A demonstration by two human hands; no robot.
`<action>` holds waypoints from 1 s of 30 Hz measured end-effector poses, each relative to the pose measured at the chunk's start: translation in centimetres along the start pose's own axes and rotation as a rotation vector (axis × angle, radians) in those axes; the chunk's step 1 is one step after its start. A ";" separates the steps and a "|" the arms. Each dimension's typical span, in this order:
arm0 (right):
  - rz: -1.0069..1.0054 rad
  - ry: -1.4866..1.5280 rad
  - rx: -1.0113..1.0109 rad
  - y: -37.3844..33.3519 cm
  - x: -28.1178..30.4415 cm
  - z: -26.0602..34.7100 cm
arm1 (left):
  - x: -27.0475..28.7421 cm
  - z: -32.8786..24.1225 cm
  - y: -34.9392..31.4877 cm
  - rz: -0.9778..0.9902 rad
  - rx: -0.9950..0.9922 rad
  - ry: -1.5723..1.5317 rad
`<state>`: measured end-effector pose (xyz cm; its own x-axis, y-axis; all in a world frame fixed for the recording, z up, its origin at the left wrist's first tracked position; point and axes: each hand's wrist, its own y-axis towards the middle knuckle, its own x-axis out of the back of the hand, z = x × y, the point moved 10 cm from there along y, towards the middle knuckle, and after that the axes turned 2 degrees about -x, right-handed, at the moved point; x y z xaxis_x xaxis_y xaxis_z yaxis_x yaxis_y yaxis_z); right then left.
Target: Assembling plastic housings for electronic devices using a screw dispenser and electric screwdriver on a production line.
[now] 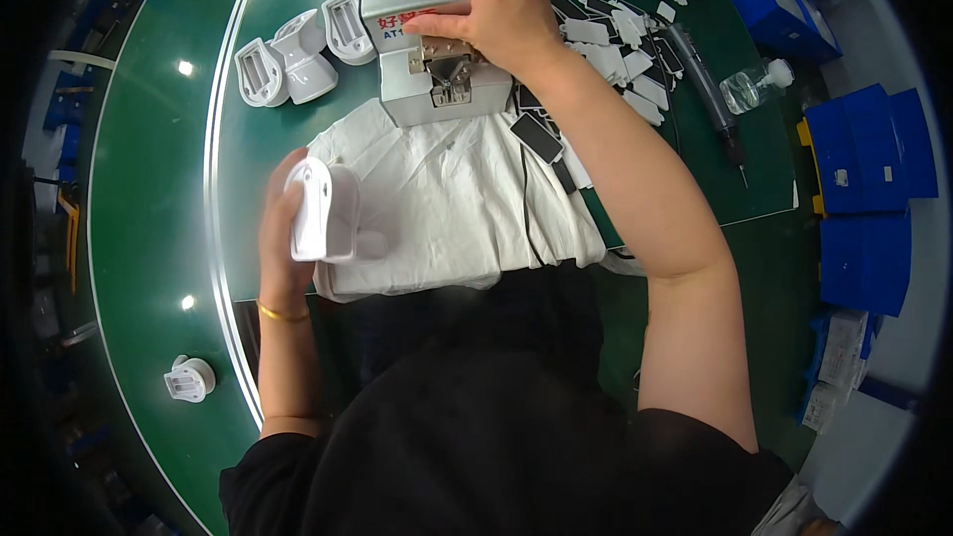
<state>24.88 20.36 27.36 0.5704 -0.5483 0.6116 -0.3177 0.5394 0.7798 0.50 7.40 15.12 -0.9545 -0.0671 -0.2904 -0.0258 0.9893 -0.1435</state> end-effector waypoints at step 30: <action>0.565 0.022 0.008 -14.0 -1.7 6.2 | -13.2 3.7 -5.6 0.683 -0.078 0.274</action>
<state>23.65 9.77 16.28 0.3255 -0.1617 0.9316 -0.5844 0.7401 0.3327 14.38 2.27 16.27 -0.8050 0.5917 -0.0428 0.5894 0.8059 0.0556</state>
